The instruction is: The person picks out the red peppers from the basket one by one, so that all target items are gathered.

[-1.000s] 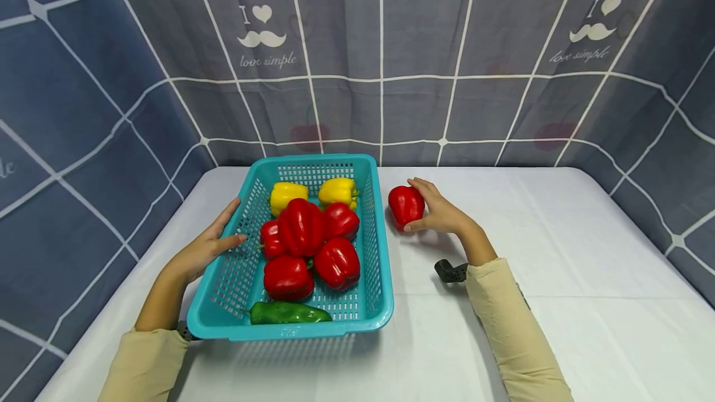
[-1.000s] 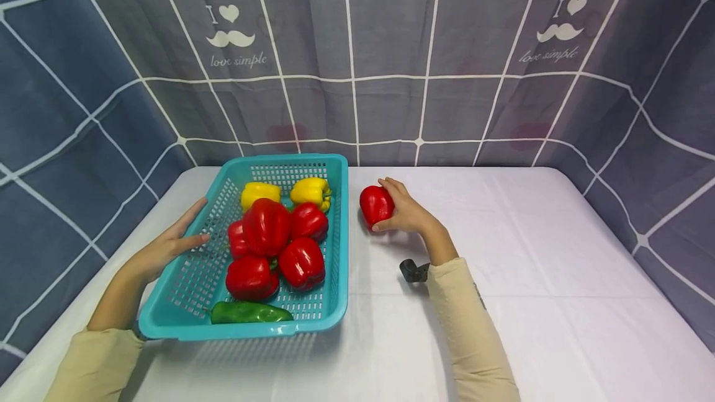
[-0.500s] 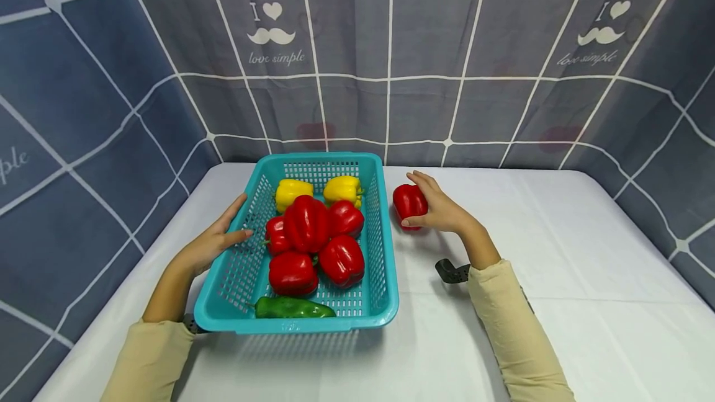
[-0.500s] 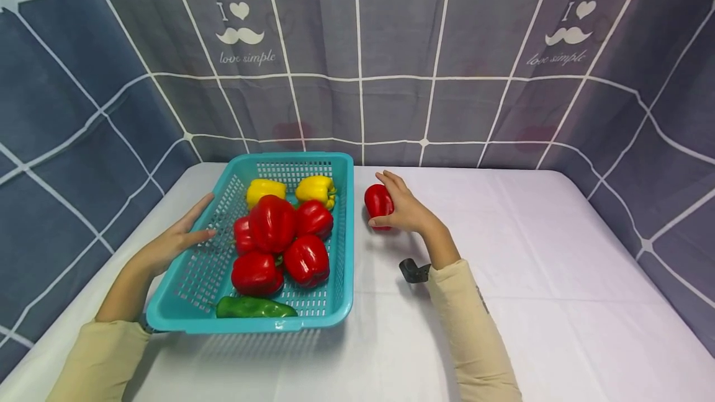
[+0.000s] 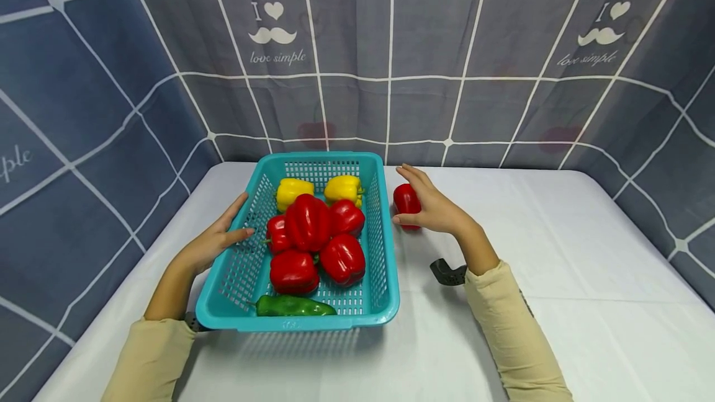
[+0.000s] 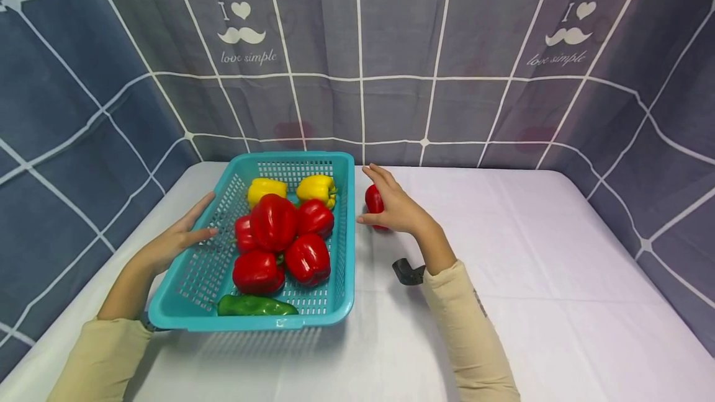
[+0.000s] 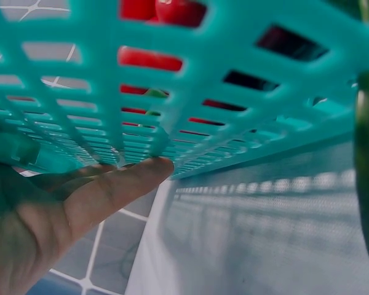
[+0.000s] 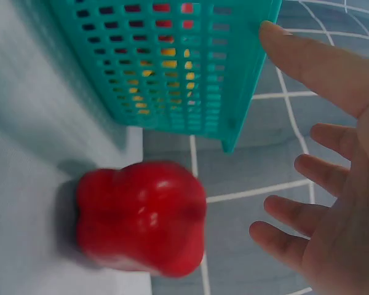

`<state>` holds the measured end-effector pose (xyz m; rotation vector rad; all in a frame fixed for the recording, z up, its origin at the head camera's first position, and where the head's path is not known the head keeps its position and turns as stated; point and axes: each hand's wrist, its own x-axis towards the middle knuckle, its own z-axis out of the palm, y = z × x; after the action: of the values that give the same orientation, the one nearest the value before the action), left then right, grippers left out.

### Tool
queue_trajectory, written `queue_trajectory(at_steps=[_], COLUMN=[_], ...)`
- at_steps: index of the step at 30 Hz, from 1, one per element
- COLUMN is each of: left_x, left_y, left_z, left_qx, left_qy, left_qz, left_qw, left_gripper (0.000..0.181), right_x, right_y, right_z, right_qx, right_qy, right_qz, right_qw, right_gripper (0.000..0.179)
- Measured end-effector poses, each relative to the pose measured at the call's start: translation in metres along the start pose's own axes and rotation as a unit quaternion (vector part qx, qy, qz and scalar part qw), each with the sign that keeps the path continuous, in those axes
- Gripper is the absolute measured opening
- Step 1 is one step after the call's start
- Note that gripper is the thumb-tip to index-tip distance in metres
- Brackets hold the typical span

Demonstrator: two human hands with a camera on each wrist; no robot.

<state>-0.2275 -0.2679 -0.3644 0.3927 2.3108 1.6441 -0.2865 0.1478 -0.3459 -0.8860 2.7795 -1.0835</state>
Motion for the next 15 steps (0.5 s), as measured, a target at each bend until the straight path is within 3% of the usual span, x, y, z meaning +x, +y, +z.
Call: queue_trajectory(at_steps=[7,15], left_x=[-0.003,-0.001], left_y=[0.001,0.001], left_z=[-0.002,0.0], left_qx=[0.007,0.0], left_qy=[0.008,0.002], left_qz=[0.0,0.008], left_qw=[0.9999,1.0], left_gripper=[0.079,0.079], right_x=[0.002,0.01], right_y=[-0.019,-0.032], right_z=[0.002,0.005], right_qx=[-0.003,-0.009], right_qy=[0.004,-0.018], right_qz=[-0.036,-0.055], right_qw=[0.9993,0.9983], right_gripper=[0.087,0.088])
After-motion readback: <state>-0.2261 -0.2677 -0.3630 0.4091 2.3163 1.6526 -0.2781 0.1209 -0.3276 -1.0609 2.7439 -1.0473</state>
